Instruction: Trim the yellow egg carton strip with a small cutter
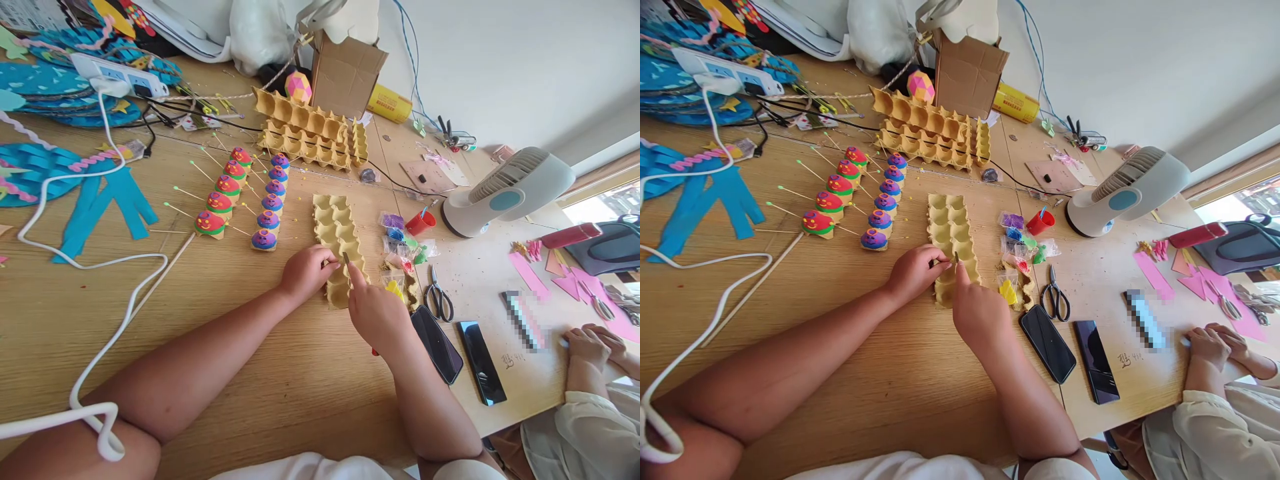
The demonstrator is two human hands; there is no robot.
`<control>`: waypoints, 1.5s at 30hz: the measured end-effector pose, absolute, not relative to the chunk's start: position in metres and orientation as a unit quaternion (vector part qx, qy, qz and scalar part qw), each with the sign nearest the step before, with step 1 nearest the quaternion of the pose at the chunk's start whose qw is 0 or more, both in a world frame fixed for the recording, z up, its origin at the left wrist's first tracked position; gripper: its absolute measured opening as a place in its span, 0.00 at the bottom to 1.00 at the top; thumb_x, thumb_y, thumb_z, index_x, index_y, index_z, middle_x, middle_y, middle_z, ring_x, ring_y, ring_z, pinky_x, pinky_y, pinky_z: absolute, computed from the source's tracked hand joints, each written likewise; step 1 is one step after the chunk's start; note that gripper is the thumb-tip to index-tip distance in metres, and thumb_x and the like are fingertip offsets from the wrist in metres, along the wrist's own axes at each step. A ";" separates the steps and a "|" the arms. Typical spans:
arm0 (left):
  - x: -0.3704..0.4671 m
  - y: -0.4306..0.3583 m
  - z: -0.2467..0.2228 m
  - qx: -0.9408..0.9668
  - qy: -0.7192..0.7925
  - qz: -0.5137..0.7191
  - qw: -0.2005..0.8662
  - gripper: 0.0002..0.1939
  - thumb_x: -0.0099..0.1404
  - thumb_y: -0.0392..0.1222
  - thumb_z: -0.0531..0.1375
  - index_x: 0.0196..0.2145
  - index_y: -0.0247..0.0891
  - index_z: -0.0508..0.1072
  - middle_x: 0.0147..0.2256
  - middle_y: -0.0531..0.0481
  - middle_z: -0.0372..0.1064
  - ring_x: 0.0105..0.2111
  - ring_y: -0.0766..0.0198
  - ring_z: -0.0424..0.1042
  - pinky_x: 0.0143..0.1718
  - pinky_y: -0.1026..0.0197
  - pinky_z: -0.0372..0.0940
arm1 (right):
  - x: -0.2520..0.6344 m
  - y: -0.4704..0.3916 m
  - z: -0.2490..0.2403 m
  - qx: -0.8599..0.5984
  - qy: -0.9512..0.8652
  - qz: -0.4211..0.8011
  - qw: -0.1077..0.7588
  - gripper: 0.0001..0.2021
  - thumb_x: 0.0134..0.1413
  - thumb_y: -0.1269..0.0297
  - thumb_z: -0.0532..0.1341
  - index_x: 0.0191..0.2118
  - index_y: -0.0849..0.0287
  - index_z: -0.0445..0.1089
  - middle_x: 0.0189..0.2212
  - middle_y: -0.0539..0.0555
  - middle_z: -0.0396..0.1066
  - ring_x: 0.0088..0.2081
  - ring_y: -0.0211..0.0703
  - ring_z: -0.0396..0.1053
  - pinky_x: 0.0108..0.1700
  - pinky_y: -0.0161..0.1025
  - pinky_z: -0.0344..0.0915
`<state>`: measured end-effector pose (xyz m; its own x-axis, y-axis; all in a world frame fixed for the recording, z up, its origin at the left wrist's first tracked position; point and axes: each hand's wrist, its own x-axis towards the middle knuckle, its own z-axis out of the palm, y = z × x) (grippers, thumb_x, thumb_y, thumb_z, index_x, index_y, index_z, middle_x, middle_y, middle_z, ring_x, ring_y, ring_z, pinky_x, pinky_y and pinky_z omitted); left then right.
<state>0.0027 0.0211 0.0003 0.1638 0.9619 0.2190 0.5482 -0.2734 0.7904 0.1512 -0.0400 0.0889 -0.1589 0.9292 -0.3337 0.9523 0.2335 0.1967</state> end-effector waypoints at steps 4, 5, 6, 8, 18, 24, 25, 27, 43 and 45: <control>0.003 0.021 0.000 0.707 0.536 0.365 0.282 0.07 0.65 0.44 0.62 0.30 0.40 0.75 0.34 0.53 0.73 0.32 0.64 0.69 0.31 0.62 0.57 | 0.152 -0.035 0.087 0.626 0.756 -0.039 0.187 0.29 0.66 0.64 0.45 0.71 0.59 0.46 0.31 0.55 0.78 0.32 0.48 0.77 0.26 0.38 0.59; 0.003 0.021 -0.001 0.708 0.536 0.365 0.279 0.07 0.65 0.44 0.62 0.30 0.40 0.75 0.34 0.53 0.73 0.32 0.64 0.68 0.30 0.62 0.57 | 0.152 -0.033 0.086 0.629 0.755 -0.040 0.179 0.29 0.66 0.64 0.45 0.71 0.59 0.46 0.32 0.55 0.78 0.32 0.49 0.77 0.26 0.38 0.59; 0.003 0.022 -0.001 0.709 0.536 0.367 0.276 0.07 0.65 0.44 0.62 0.30 0.40 0.75 0.34 0.53 0.73 0.31 0.65 0.68 0.30 0.62 0.56 | 0.152 -0.031 0.085 0.630 0.756 -0.043 0.169 0.29 0.66 0.63 0.45 0.71 0.58 0.46 0.33 0.55 0.79 0.33 0.49 0.77 0.27 0.38 0.59; 0.003 0.022 -0.002 0.710 0.535 0.369 0.273 0.07 0.65 0.44 0.62 0.31 0.40 0.75 0.34 0.53 0.73 0.32 0.64 0.68 0.30 0.62 0.56 | 0.152 -0.030 0.085 0.628 0.761 -0.054 0.153 0.29 0.67 0.63 0.44 0.71 0.58 0.46 0.34 0.55 0.79 0.33 0.48 0.77 0.28 0.38 0.59; 0.004 0.021 -0.001 0.709 0.539 0.363 0.275 0.06 0.65 0.43 0.62 0.31 0.40 0.75 0.35 0.52 0.74 0.32 0.64 0.69 0.30 0.62 0.57 | 0.151 -0.033 0.087 0.622 0.762 -0.051 0.176 0.29 0.67 0.64 0.44 0.71 0.61 0.44 0.35 0.57 0.78 0.35 0.48 0.77 0.29 0.38 0.61; 0.004 0.020 0.001 0.709 0.536 0.360 0.283 0.07 0.65 0.44 0.62 0.31 0.41 0.75 0.36 0.52 0.74 0.33 0.63 0.70 0.32 0.62 0.58 | 0.153 -0.036 0.097 0.613 0.761 -0.065 0.200 0.28 0.67 0.64 0.42 0.71 0.60 0.45 0.34 0.57 0.78 0.35 0.48 0.76 0.29 0.38 0.60; 0.004 0.020 0.001 0.709 0.536 0.360 0.284 0.07 0.65 0.44 0.62 0.30 0.41 0.75 0.36 0.52 0.74 0.34 0.63 0.70 0.32 0.62 0.58 | 0.153 -0.036 0.097 0.614 0.761 -0.066 0.201 0.28 0.67 0.64 0.42 0.71 0.60 0.46 0.34 0.57 0.78 0.35 0.48 0.76 0.29 0.39 0.60; 0.004 0.020 0.001 0.708 0.538 0.358 0.283 0.07 0.65 0.43 0.62 0.30 0.41 0.75 0.35 0.52 0.74 0.34 0.63 0.70 0.32 0.62 0.58 | 0.152 -0.035 0.096 0.616 0.760 -0.064 0.196 0.28 0.67 0.64 0.43 0.71 0.61 0.45 0.34 0.57 0.78 0.35 0.49 0.76 0.29 0.39 0.60; 0.005 0.019 0.001 0.710 0.536 0.359 0.280 0.07 0.66 0.44 0.61 0.31 0.41 0.75 0.35 0.52 0.74 0.33 0.63 0.69 0.31 0.62 0.58 | 0.149 -0.030 0.089 0.629 0.751 -0.067 0.188 0.29 0.67 0.64 0.42 0.72 0.60 0.42 0.37 0.58 0.78 0.36 0.48 0.77 0.32 0.39 0.64; 0.005 0.019 0.001 0.710 0.539 0.359 0.277 0.07 0.65 0.44 0.61 0.31 0.41 0.75 0.35 0.51 0.74 0.33 0.63 0.70 0.31 0.62 0.58 | 0.151 -0.030 0.090 0.624 0.757 -0.068 0.181 0.29 0.67 0.63 0.42 0.72 0.60 0.43 0.37 0.58 0.78 0.36 0.49 0.77 0.32 0.40 0.65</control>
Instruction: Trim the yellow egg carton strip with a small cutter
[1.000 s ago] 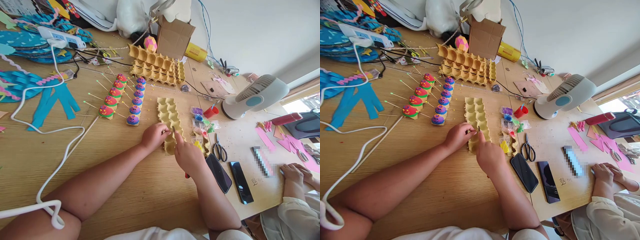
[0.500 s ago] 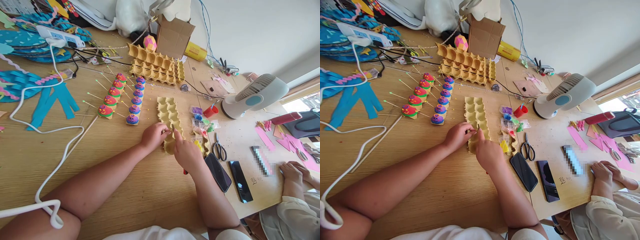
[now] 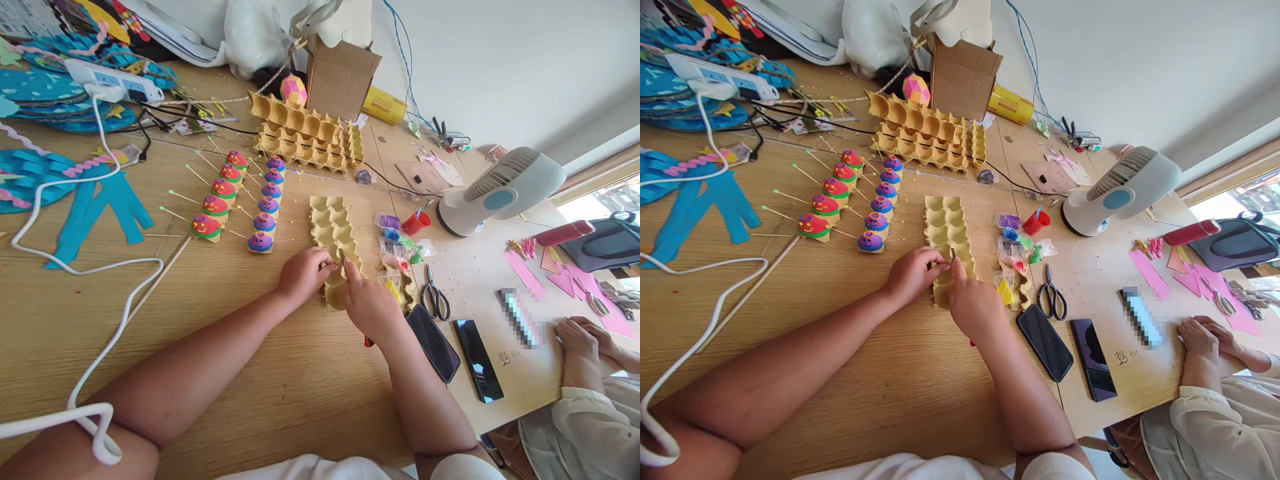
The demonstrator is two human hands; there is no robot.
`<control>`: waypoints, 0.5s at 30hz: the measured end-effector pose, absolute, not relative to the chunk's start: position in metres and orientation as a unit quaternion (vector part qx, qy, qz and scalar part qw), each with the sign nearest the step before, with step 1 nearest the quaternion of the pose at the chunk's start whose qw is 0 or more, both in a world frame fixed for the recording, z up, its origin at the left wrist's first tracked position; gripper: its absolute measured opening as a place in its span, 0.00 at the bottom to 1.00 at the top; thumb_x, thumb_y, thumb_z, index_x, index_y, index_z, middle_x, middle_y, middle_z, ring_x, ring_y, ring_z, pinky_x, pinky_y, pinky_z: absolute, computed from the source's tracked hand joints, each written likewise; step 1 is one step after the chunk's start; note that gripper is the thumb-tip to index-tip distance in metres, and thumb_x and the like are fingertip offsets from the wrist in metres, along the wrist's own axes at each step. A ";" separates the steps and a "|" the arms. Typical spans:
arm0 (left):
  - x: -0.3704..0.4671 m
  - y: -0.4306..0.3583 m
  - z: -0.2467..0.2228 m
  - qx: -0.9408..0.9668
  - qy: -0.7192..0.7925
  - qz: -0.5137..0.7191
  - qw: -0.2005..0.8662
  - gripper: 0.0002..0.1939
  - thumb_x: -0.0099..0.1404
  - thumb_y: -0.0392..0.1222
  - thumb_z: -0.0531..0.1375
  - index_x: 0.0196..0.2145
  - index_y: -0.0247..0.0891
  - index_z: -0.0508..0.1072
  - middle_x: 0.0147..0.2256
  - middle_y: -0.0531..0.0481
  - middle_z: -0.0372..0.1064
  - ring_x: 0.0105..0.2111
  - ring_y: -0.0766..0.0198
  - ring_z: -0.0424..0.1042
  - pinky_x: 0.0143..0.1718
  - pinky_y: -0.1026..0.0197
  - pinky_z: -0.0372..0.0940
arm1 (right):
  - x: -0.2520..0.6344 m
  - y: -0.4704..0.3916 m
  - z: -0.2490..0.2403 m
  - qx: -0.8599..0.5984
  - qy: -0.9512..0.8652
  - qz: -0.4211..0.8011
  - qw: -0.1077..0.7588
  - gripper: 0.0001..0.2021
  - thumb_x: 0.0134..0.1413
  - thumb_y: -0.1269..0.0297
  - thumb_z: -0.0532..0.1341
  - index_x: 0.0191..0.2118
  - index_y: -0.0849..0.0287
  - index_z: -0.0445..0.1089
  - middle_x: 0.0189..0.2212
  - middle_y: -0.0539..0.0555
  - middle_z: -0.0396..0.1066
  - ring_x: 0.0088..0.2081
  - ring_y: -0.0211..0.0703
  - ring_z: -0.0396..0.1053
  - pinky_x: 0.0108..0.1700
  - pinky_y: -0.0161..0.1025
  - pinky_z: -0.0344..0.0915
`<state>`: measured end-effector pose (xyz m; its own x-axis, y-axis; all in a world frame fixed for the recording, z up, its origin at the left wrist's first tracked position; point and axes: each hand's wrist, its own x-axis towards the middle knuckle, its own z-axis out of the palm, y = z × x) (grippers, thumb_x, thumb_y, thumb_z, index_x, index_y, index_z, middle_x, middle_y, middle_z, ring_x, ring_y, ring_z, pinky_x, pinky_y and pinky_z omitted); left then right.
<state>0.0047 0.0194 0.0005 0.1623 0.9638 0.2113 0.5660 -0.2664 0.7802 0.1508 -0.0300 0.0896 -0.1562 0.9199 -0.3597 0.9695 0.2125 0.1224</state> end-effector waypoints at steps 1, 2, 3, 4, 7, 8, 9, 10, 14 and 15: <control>0.005 0.020 0.001 0.710 0.539 0.358 0.277 0.07 0.65 0.44 0.61 0.31 0.41 0.75 0.35 0.52 0.74 0.33 0.63 0.70 0.31 0.62 0.58 | 0.152 -0.031 0.091 0.620 0.761 -0.069 0.182 0.29 0.67 0.63 0.42 0.71 0.60 0.44 0.36 0.58 0.78 0.36 0.50 0.77 0.32 0.40 0.65; 0.005 0.020 0.001 0.710 0.539 0.357 0.278 0.07 0.65 0.44 0.61 0.30 0.41 0.75 0.35 0.52 0.74 0.33 0.63 0.70 0.32 0.62 0.58 | 0.153 -0.033 0.093 0.616 0.763 -0.068 0.184 0.29 0.67 0.64 0.43 0.71 0.61 0.44 0.36 0.58 0.78 0.36 0.50 0.77 0.32 0.40 0.65; 0.005 0.019 0.002 0.710 0.539 0.356 0.279 0.07 0.65 0.43 0.62 0.30 0.41 0.75 0.35 0.52 0.74 0.33 0.63 0.70 0.32 0.62 0.58 | 0.153 -0.035 0.094 0.613 0.764 -0.066 0.188 0.29 0.67 0.64 0.43 0.71 0.61 0.45 0.35 0.58 0.78 0.35 0.50 0.77 0.31 0.40 0.64; 0.005 0.019 0.002 0.710 0.539 0.354 0.282 0.07 0.65 0.43 0.62 0.30 0.41 0.75 0.35 0.52 0.74 0.33 0.63 0.70 0.31 0.62 0.58 | 0.153 -0.037 0.096 0.611 0.765 -0.064 0.192 0.29 0.67 0.64 0.43 0.71 0.61 0.45 0.35 0.58 0.78 0.35 0.49 0.77 0.30 0.39 0.64; 0.005 0.019 0.003 0.711 0.538 0.353 0.284 0.07 0.65 0.43 0.61 0.30 0.41 0.75 0.35 0.52 0.74 0.33 0.63 0.70 0.32 0.62 0.58 | 0.150 -0.037 0.094 0.615 0.760 -0.057 0.203 0.29 0.67 0.64 0.43 0.72 0.61 0.44 0.35 0.59 0.78 0.34 0.48 0.77 0.30 0.39 0.64; 0.004 0.020 0.002 0.712 0.537 0.354 0.283 0.07 0.65 0.43 0.61 0.30 0.41 0.75 0.35 0.52 0.74 0.33 0.63 0.70 0.32 0.62 0.59 | 0.149 -0.036 0.093 0.617 0.759 -0.056 0.202 0.30 0.67 0.64 0.43 0.72 0.61 0.43 0.35 0.59 0.78 0.35 0.48 0.77 0.30 0.38 0.64; 0.004 0.020 0.002 0.713 0.535 0.355 0.282 0.07 0.65 0.43 0.61 0.30 0.41 0.75 0.34 0.52 0.74 0.33 0.63 0.70 0.32 0.62 0.59 | 0.148 -0.034 0.090 0.619 0.758 -0.056 0.199 0.30 0.66 0.64 0.43 0.72 0.61 0.42 0.35 0.59 0.78 0.36 0.49 0.77 0.31 0.38 0.64; 0.004 0.020 0.002 0.714 0.534 0.355 0.282 0.07 0.65 0.43 0.61 0.30 0.41 0.75 0.34 0.52 0.74 0.34 0.63 0.70 0.33 0.62 0.59 | 0.148 -0.032 0.088 0.621 0.758 -0.059 0.193 0.30 0.67 0.64 0.43 0.72 0.61 0.42 0.36 0.59 0.78 0.36 0.49 0.77 0.31 0.39 0.64; 0.004 0.020 0.001 0.716 0.533 0.355 0.280 0.06 0.65 0.43 0.61 0.31 0.40 0.75 0.35 0.51 0.74 0.35 0.62 0.71 0.33 0.62 0.60 | 0.154 -0.025 0.087 0.619 0.766 -0.080 0.155 0.28 0.67 0.62 0.43 0.71 0.59 0.45 0.37 0.58 0.79 0.37 0.48 0.77 0.32 0.38 0.63; 0.004 0.020 0.001 0.716 0.532 0.355 0.278 0.06 0.65 0.43 0.61 0.32 0.41 0.75 0.35 0.51 0.74 0.35 0.62 0.71 0.33 0.62 0.60 | 0.157 -0.024 0.089 0.617 0.768 -0.086 0.147 0.28 0.67 0.62 0.43 0.71 0.58 0.46 0.37 0.57 0.79 0.36 0.48 0.77 0.32 0.38 0.62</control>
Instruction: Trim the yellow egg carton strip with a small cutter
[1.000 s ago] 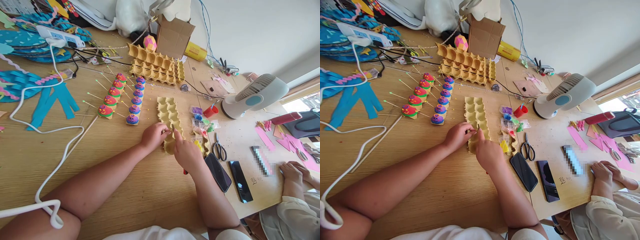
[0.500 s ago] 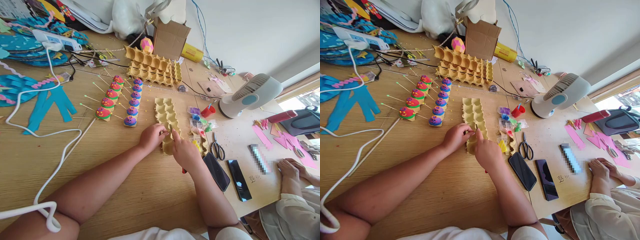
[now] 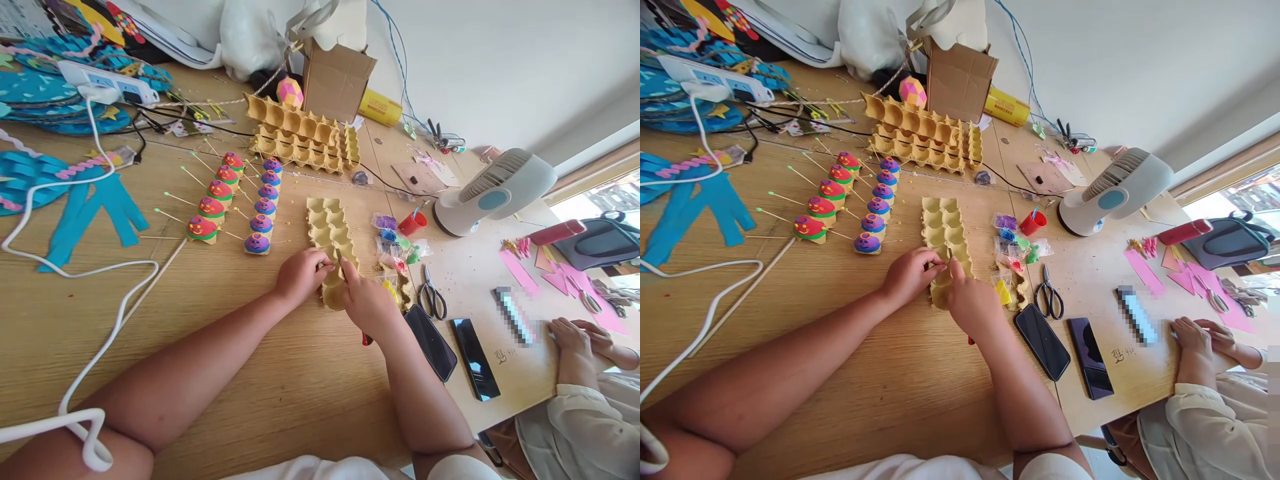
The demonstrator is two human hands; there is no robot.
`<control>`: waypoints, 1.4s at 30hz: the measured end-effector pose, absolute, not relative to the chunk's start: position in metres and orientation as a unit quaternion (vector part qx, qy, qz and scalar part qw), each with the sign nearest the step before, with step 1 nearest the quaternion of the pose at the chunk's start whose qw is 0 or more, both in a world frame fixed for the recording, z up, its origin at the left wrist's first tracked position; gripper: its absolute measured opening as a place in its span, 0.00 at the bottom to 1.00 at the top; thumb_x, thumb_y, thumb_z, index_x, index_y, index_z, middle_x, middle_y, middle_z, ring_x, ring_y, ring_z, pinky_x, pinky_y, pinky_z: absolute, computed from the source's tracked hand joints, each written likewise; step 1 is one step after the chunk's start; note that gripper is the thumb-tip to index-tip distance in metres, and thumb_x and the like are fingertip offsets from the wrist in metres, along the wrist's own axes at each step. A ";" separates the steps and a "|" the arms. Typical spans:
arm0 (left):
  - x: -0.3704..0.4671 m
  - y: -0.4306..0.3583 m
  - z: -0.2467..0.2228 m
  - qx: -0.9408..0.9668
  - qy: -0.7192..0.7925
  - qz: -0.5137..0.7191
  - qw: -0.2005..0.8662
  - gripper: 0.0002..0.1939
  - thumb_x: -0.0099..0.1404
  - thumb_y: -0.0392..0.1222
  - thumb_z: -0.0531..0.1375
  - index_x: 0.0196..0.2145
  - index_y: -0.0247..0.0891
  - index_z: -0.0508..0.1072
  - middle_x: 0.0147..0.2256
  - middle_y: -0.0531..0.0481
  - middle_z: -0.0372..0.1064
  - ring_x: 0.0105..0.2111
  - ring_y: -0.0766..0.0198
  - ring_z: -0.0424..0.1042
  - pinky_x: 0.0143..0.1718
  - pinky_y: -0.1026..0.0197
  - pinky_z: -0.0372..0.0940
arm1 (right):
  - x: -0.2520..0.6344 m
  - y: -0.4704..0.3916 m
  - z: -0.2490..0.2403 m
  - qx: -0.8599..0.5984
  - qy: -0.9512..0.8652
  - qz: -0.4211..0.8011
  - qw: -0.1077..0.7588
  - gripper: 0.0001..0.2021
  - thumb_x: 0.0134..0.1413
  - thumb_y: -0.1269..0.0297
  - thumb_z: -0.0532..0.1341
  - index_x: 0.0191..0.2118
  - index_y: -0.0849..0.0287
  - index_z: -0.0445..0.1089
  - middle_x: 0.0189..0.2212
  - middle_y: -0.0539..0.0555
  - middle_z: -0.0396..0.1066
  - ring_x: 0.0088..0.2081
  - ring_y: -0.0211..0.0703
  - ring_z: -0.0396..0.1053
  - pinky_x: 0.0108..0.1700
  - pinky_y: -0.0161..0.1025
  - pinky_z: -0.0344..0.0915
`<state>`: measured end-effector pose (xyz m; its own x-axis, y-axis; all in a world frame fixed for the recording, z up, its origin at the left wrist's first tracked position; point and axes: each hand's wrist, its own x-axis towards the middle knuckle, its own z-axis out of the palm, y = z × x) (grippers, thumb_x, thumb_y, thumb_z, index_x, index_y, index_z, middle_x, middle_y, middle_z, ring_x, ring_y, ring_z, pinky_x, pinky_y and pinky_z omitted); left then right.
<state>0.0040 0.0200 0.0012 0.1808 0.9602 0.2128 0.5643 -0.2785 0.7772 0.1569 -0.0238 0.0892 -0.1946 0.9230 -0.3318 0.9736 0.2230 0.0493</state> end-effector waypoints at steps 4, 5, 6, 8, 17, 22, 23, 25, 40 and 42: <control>0.004 0.020 0.000 0.717 0.532 0.359 0.273 0.06 0.65 0.43 0.61 0.32 0.41 0.75 0.36 0.51 0.75 0.35 0.62 0.71 0.34 0.61 0.61 | 0.169 -0.025 0.107 0.645 0.753 -0.081 0.102 0.27 0.68 0.59 0.43 0.70 0.51 0.46 0.33 0.53 0.78 0.32 0.46 0.75 0.31 0.36 0.59; 0.004 0.020 0.000 0.716 0.532 0.359 0.274 0.06 0.65 0.43 0.61 0.31 0.41 0.75 0.36 0.51 0.75 0.36 0.62 0.72 0.35 0.61 0.61 | 0.172 -0.026 0.112 0.662 0.743 -0.070 0.069 0.27 0.69 0.59 0.42 0.71 0.51 0.45 0.33 0.52 0.78 0.32 0.45 0.75 0.30 0.36 0.59; 0.004 0.019 0.000 0.716 0.532 0.358 0.275 0.06 0.65 0.43 0.61 0.31 0.41 0.75 0.36 0.51 0.75 0.36 0.61 0.72 0.36 0.61 0.62 | 0.173 -0.028 0.116 0.669 0.739 -0.065 0.040 0.27 0.69 0.58 0.42 0.71 0.52 0.44 0.34 0.53 0.78 0.33 0.45 0.75 0.31 0.36 0.60; 0.004 0.019 0.000 0.715 0.532 0.360 0.277 0.06 0.65 0.43 0.61 0.31 0.41 0.76 0.36 0.51 0.75 0.36 0.61 0.72 0.37 0.60 0.62 | 0.174 -0.030 0.122 0.670 0.739 -0.070 0.009 0.27 0.69 0.58 0.42 0.70 0.53 0.46 0.35 0.53 0.78 0.34 0.45 0.75 0.31 0.36 0.60; 0.005 0.021 -0.001 0.704 0.530 0.376 0.287 0.06 0.65 0.42 0.61 0.32 0.40 0.77 0.36 0.51 0.75 0.35 0.61 0.71 0.37 0.60 0.63 | 0.168 -0.023 0.139 0.667 0.739 -0.093 0.018 0.28 0.67 0.57 0.46 0.70 0.48 0.47 0.31 0.50 0.78 0.31 0.46 0.74 0.29 0.36 0.59; 0.004 0.022 -0.002 0.698 0.528 0.385 0.295 0.05 0.64 0.41 0.62 0.31 0.40 0.77 0.35 0.51 0.75 0.35 0.62 0.72 0.37 0.61 0.63 | 0.175 -0.029 0.138 0.648 0.752 -0.098 0.073 0.30 0.67 0.59 0.47 0.72 0.50 0.41 0.38 0.53 0.79 0.35 0.45 0.75 0.32 0.36 0.61; 0.004 0.023 -0.003 0.696 0.527 0.387 0.297 0.05 0.64 0.41 0.62 0.31 0.40 0.77 0.35 0.51 0.75 0.35 0.62 0.72 0.37 0.61 0.63 | 0.176 -0.030 0.136 0.641 0.756 -0.095 0.098 0.31 0.67 0.60 0.47 0.73 0.50 0.41 0.38 0.53 0.79 0.35 0.45 0.75 0.32 0.35 0.61; 0.003 0.023 -0.004 0.694 0.523 0.392 0.301 0.05 0.65 0.41 0.62 0.32 0.40 0.77 0.35 0.51 0.75 0.35 0.63 0.72 0.38 0.61 0.64 | 0.176 -0.034 0.131 0.623 0.765 -0.081 0.144 0.31 0.67 0.62 0.47 0.73 0.49 0.40 0.35 0.52 0.79 0.33 0.43 0.75 0.30 0.34 0.59; -0.001 0.028 -0.006 0.693 0.505 0.418 0.301 0.03 0.64 0.40 0.63 0.33 0.39 0.77 0.34 0.51 0.75 0.36 0.62 0.72 0.38 0.60 0.64 | 0.156 -0.037 0.087 0.609 0.771 -0.037 0.183 0.31 0.69 0.60 0.43 0.73 0.58 0.35 0.32 0.53 0.78 0.32 0.44 0.75 0.28 0.36 0.59; -0.001 0.028 -0.006 0.692 0.506 0.417 0.303 0.03 0.63 0.39 0.63 0.33 0.39 0.77 0.34 0.51 0.75 0.36 0.62 0.73 0.38 0.60 0.64 | 0.155 -0.036 0.085 0.608 0.771 -0.033 0.186 0.32 0.69 0.60 0.42 0.73 0.59 0.34 0.33 0.54 0.78 0.33 0.44 0.75 0.28 0.36 0.59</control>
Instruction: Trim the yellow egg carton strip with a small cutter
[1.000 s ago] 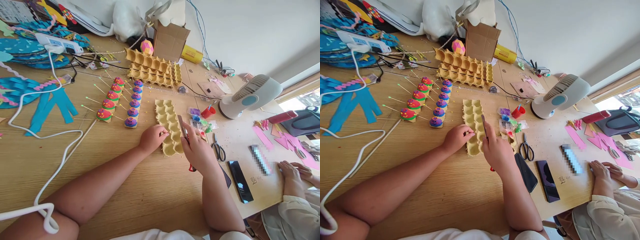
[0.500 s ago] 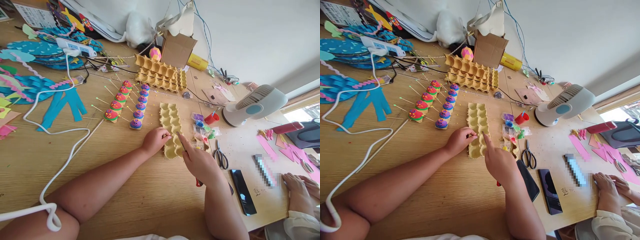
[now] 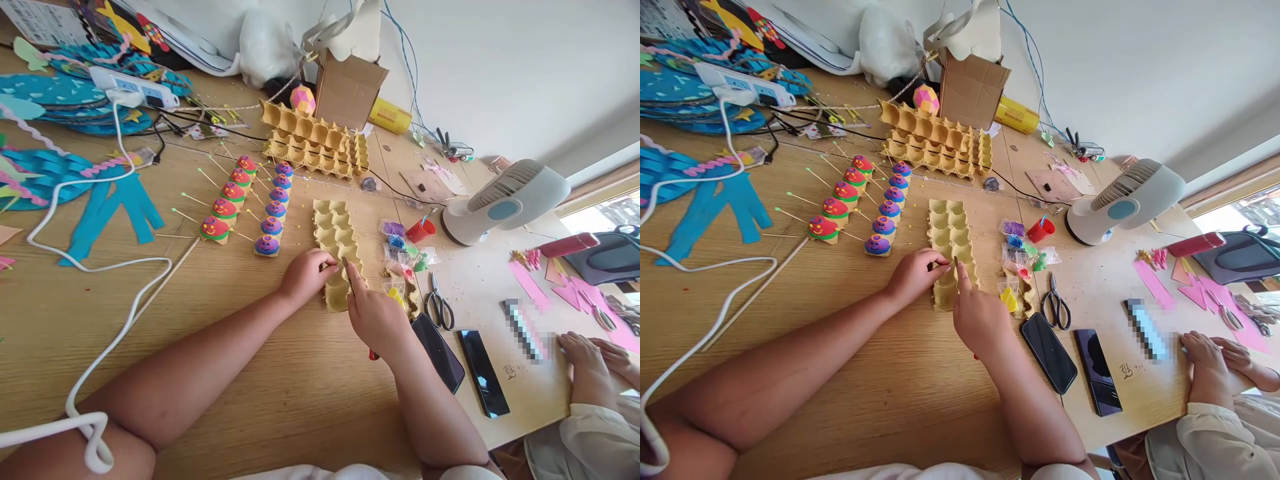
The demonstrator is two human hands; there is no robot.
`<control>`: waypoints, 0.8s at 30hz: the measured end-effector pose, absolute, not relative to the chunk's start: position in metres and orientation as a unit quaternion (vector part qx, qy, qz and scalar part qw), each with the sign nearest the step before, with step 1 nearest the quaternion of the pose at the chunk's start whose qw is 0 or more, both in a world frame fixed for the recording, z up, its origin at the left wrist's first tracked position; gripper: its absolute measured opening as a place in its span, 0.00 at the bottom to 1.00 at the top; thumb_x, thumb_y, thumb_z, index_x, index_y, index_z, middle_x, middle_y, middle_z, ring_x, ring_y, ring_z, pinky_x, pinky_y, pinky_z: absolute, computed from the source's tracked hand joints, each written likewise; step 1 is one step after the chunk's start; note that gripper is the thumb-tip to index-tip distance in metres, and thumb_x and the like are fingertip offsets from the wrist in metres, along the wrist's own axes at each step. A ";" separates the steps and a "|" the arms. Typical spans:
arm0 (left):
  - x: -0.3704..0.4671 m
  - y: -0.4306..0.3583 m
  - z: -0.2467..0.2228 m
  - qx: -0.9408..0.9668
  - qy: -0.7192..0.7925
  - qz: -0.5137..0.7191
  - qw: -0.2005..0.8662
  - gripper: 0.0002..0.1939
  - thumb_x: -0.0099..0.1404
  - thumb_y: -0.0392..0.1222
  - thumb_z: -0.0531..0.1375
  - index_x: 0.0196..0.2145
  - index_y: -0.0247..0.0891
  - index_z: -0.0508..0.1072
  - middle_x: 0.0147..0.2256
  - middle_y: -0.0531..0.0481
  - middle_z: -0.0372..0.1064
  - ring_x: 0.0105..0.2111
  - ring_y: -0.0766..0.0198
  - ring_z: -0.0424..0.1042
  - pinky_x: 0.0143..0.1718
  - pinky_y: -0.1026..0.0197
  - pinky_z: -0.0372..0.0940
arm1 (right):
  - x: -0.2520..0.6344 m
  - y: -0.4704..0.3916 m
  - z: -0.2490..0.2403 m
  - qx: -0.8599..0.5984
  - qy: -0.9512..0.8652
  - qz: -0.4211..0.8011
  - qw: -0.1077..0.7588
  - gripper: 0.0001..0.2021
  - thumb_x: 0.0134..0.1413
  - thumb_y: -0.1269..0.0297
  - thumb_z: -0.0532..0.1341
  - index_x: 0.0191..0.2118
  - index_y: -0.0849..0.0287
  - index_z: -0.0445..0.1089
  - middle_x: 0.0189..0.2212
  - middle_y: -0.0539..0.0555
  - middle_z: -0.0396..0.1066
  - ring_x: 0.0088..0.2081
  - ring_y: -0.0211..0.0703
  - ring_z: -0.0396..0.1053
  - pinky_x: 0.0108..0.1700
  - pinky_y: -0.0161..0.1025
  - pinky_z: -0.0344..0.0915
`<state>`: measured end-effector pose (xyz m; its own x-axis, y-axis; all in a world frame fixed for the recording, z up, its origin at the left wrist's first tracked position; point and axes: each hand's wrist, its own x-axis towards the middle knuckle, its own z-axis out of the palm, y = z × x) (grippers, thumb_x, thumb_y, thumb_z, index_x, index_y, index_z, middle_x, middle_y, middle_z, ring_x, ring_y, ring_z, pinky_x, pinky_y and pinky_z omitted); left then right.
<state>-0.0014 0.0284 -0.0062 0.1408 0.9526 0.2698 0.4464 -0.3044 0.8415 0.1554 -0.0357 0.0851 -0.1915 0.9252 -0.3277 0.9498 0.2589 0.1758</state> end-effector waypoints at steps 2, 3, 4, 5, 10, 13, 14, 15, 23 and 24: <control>-0.002 0.029 -0.006 0.690 0.506 0.416 0.306 0.03 0.63 0.39 0.63 0.33 0.39 0.77 0.34 0.51 0.75 0.36 0.62 0.73 0.39 0.60 0.65 | 0.154 -0.035 0.085 0.609 0.769 -0.033 0.190 0.32 0.68 0.61 0.43 0.73 0.59 0.33 0.32 0.54 0.78 0.32 0.45 0.76 0.28 0.36 0.59; -0.002 0.029 -0.006 0.690 0.506 0.416 0.307 0.03 0.63 0.39 0.63 0.33 0.39 0.77 0.34 0.51 0.75 0.36 0.62 0.73 0.38 0.60 0.65 | 0.153 -0.035 0.085 0.610 0.768 -0.035 0.192 0.32 0.68 0.61 0.43 0.74 0.60 0.33 0.32 0.54 0.78 0.32 0.45 0.76 0.28 0.36 0.59; -0.002 0.029 -0.006 0.690 0.505 0.418 0.306 0.03 0.63 0.39 0.63 0.33 0.39 0.77 0.34 0.51 0.75 0.36 0.62 0.73 0.38 0.60 0.65 | 0.153 -0.035 0.085 0.612 0.766 -0.037 0.192 0.33 0.68 0.62 0.44 0.74 0.60 0.33 0.32 0.54 0.78 0.32 0.45 0.76 0.28 0.36 0.59; -0.002 0.029 -0.006 0.691 0.504 0.419 0.305 0.03 0.63 0.39 0.63 0.33 0.39 0.77 0.34 0.51 0.75 0.36 0.62 0.73 0.38 0.60 0.64 | 0.152 -0.035 0.086 0.614 0.765 -0.040 0.192 0.33 0.68 0.62 0.44 0.74 0.60 0.32 0.32 0.54 0.78 0.32 0.45 0.75 0.28 0.36 0.59; -0.002 0.029 -0.005 0.693 0.506 0.417 0.300 0.03 0.63 0.38 0.63 0.32 0.39 0.77 0.33 0.51 0.75 0.35 0.62 0.73 0.37 0.60 0.64 | 0.154 -0.037 0.087 0.607 0.771 -0.039 0.188 0.32 0.68 0.62 0.43 0.74 0.57 0.33 0.31 0.52 0.78 0.32 0.44 0.75 0.28 0.36 0.59; -0.002 0.028 -0.004 0.693 0.508 0.414 0.301 0.03 0.63 0.39 0.63 0.32 0.39 0.77 0.33 0.51 0.75 0.35 0.62 0.73 0.37 0.60 0.64 | 0.155 -0.037 0.086 0.604 0.773 -0.042 0.189 0.32 0.68 0.61 0.44 0.74 0.57 0.34 0.31 0.52 0.78 0.31 0.44 0.75 0.27 0.36 0.57; -0.002 0.028 -0.004 0.693 0.508 0.414 0.301 0.03 0.63 0.39 0.63 0.32 0.39 0.77 0.33 0.50 0.75 0.35 0.62 0.73 0.37 0.60 0.64 | 0.156 -0.036 0.085 0.603 0.775 -0.043 0.186 0.32 0.68 0.61 0.44 0.74 0.57 0.34 0.30 0.52 0.78 0.31 0.44 0.75 0.27 0.36 0.57; -0.003 0.029 -0.004 0.693 0.508 0.415 0.300 0.03 0.63 0.39 0.63 0.32 0.39 0.77 0.34 0.50 0.75 0.35 0.62 0.73 0.37 0.60 0.64 | 0.156 -0.035 0.085 0.602 0.776 -0.045 0.182 0.32 0.68 0.61 0.44 0.74 0.57 0.34 0.30 0.52 0.78 0.31 0.44 0.75 0.26 0.36 0.57; -0.002 0.029 -0.006 0.693 0.510 0.413 0.299 0.03 0.63 0.39 0.63 0.31 0.39 0.77 0.33 0.51 0.74 0.33 0.62 0.72 0.36 0.61 0.64 | 0.159 -0.032 0.089 0.614 0.770 -0.067 0.162 0.32 0.68 0.60 0.44 0.74 0.56 0.35 0.32 0.51 0.79 0.31 0.45 0.75 0.27 0.37 0.57; -0.002 0.029 -0.006 0.691 0.510 0.415 0.299 0.03 0.63 0.39 0.63 0.32 0.39 0.77 0.33 0.51 0.75 0.34 0.62 0.72 0.36 0.60 0.64 | 0.161 -0.032 0.091 0.616 0.769 -0.065 0.156 0.32 0.68 0.59 0.44 0.74 0.57 0.35 0.32 0.51 0.78 0.31 0.45 0.75 0.28 0.37 0.57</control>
